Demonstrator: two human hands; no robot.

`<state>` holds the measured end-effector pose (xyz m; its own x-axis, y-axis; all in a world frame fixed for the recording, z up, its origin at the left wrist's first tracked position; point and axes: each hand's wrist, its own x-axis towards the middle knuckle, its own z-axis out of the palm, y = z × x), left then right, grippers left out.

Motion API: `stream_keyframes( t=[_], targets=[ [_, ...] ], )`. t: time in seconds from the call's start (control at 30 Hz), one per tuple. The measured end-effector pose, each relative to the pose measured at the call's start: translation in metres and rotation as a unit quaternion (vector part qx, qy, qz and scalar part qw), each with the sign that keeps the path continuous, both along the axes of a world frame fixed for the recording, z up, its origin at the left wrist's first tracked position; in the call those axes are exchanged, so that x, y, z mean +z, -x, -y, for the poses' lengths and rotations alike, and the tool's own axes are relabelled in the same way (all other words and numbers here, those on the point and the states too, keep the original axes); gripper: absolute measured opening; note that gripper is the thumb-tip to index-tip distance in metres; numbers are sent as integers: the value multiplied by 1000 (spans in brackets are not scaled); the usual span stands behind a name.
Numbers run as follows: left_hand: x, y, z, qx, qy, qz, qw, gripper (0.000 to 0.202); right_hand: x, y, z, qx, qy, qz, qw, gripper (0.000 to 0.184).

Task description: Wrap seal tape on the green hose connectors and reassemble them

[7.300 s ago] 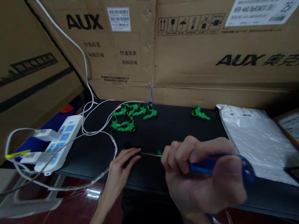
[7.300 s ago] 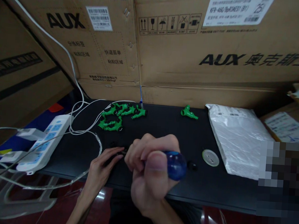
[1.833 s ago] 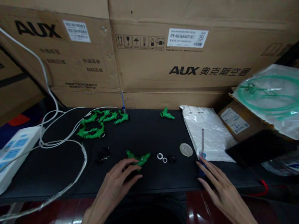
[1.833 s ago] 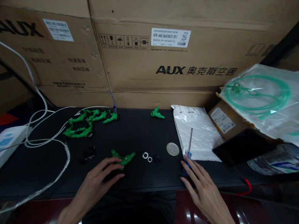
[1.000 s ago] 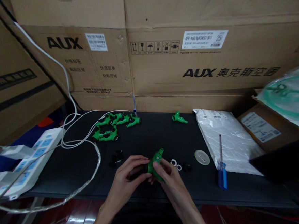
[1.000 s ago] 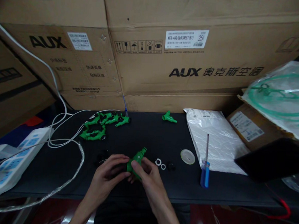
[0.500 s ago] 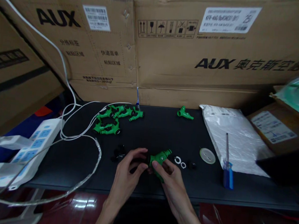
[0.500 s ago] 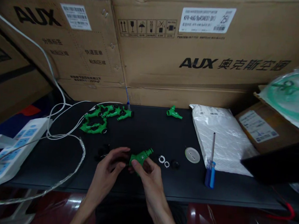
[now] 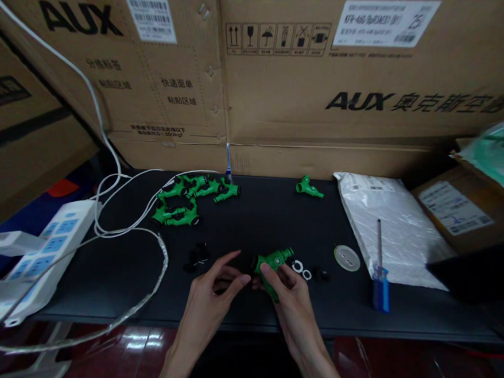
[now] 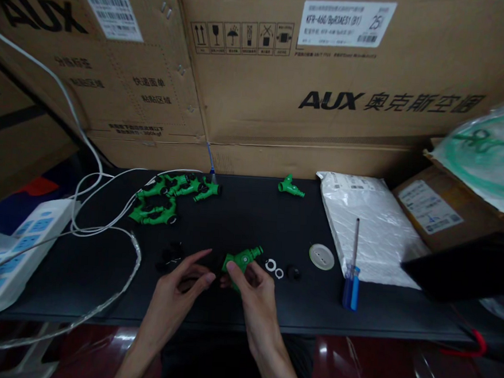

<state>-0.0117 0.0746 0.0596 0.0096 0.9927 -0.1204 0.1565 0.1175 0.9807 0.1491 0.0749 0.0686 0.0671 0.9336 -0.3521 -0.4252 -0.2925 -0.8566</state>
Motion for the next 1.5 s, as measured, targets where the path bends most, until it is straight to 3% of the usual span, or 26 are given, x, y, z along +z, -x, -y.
stream_keyframes(
  t=[0.1, 0.17, 0.27, 0.4, 0.6, 0.73, 0.87, 1.0, 1.13, 1.23, 1.33, 1.5],
  targets=[
    [0, 0, 0, -6, -8, 48, 999, 59, -1, -1, 0, 12, -4, 16, 1000, 42],
    [0, -1, -1, -25, -5, 75, 997, 52, -2, -1, 0, 25, -8, 34, 999, 43],
    [-2, -2, -5, -6, -7, 55, 998, 37, -2, -1, -1, 48, -19, 77, 996, 46],
    [-6, 2, -4, 33, -15, 20, 999, 36, -2, -1, -2, 82, -45, 181, 979, 44],
    [-7, 7, 2, 30, -20, -27, 999, 32, 7, 5, -1, 90, -102, 381, 915, 17],
    [-7, 6, -1, 1, -28, -58, 998, 32, 8, 9, 1, 66, -126, 494, 858, 36],
    [-6, 3, -5, -22, -70, -98, 992, 33, 5, 5, 3, 47, -161, 578, 798, 32],
    [-5, 1, -1, -7, -112, -171, 979, 35, 14, -36, 2, 2, -195, 644, 739, 30],
    [-7, 6, 5, -3, -133, -236, 963, 38, 24, -113, -3, -53, -170, 728, 663, 72],
    [-10, 8, 4, -29, -131, -263, 956, 38, 21, -160, -8, -15, -157, 778, 608, 87],
    [-10, 8, 1, -38, -128, -282, 950, 40, 9, -182, -14, 23, -144, 811, 566, 84],
    [-5, 7, -1, -61, -122, -291, 947, 45, -16, -190, -22, 47, -108, 842, 527, 57]
  ],
)
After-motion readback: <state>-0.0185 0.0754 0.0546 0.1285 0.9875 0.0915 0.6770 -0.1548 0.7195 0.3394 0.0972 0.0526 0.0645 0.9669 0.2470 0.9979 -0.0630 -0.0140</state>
